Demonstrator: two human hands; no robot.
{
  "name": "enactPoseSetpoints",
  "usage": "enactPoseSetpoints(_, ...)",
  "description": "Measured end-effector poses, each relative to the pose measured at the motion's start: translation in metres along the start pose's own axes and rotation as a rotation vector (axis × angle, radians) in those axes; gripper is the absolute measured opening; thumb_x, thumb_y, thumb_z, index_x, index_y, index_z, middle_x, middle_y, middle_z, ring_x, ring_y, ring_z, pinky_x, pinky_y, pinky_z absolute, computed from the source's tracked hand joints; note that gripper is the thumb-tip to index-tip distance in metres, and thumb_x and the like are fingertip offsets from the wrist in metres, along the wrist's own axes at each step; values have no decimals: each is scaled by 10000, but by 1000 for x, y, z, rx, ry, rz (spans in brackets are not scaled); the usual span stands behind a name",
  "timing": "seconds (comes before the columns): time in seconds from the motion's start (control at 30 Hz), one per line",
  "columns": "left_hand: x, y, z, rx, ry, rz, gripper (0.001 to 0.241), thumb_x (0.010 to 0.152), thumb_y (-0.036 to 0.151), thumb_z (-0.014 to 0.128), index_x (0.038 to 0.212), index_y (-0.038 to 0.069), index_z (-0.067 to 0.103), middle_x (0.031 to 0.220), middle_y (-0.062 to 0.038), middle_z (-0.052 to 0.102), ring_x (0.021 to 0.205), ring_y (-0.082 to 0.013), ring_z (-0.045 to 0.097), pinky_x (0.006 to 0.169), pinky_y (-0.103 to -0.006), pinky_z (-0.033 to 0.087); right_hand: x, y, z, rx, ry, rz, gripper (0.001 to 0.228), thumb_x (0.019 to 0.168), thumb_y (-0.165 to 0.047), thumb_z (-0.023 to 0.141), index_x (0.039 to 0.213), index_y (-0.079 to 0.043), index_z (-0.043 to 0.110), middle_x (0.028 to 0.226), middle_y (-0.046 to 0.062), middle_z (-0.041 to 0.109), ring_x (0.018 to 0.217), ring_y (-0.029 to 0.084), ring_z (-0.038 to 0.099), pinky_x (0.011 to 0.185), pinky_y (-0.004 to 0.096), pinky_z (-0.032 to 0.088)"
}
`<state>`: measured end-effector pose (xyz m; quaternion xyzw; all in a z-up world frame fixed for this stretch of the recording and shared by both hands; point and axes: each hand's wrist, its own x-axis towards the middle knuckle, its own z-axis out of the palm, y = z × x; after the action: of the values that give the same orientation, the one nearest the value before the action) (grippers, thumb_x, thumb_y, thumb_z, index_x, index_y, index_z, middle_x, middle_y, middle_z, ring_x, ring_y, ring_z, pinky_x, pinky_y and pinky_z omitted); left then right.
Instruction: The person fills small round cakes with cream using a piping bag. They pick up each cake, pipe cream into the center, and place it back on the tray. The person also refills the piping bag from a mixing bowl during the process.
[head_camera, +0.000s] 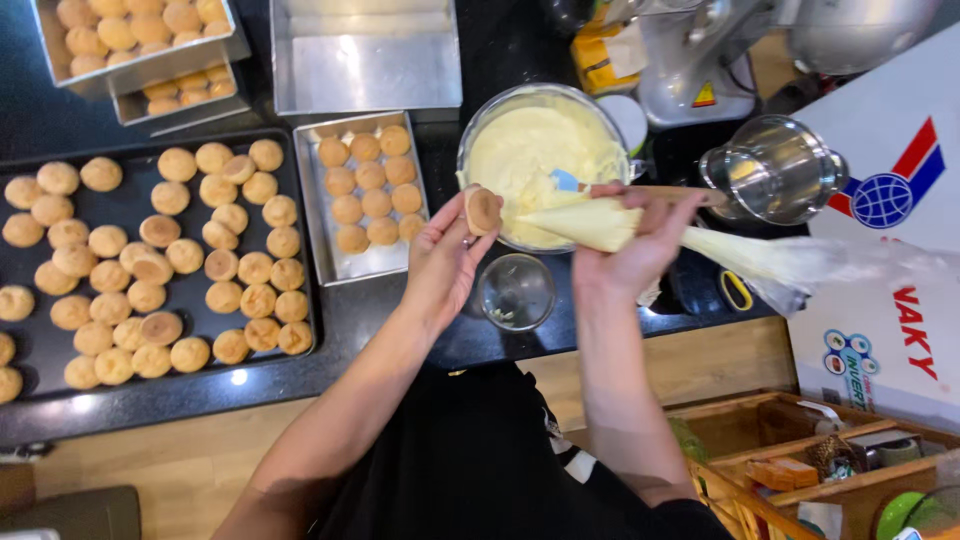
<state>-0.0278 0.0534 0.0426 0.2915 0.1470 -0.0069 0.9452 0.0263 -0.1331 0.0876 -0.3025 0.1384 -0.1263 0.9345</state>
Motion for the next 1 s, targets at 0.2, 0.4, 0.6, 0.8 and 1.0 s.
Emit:
enactPoseSetpoints(0.2,-4,-1,23,17,-49,-29,423,1034,53,530,1442,-60,511,1379,-198,622,1271,-268,631,1065,-379,540,-2,4,15,66,-137,-31,602,1072,-562,394,657,-127,422,698,49,512,838,286,606,928,481,500)
enactPoseSetpoints(0.4,-6,-5,13,-21,-174,-32,484,990,-37,528,1471,-72,480,1450,-195,588,1327,-262,595,1122,-375,491,3,9,12,23,-178,-75,610,1092,-526,406,604,-171,312,588,24,380,693,239,519,776,428,488)
enactPoseSetpoints(0.6,-4,-13,7,22,-148,-54,511,997,-39,557,1499,-55,462,1458,-175,572,1319,-231,578,1141,-366,469,15,13,9,69,-168,-27,625,1106,-412,442,560,-195,229,520,7,280,558,177,388,634,369,424)
enactPoseSetpoints(0.8,-1,-17,4,39,-154,-59,506,1004,-23,557,1501,-41,464,1446,-168,578,1300,-222,592,1135,-358,475,26,16,3,2,-187,-24,615,1075,-352,470,528,-195,238,479,16,279,504,171,365,580,346,404)
enactPoseSetpoints(1.0,2,-19,7,42,-166,-69,495,1004,-26,555,1493,-42,476,1448,-175,579,1298,-217,597,1129,-355,483,26,14,2,-16,-157,-29,611,1079,-355,472,533,-196,250,482,16,291,505,173,375,578,344,407)
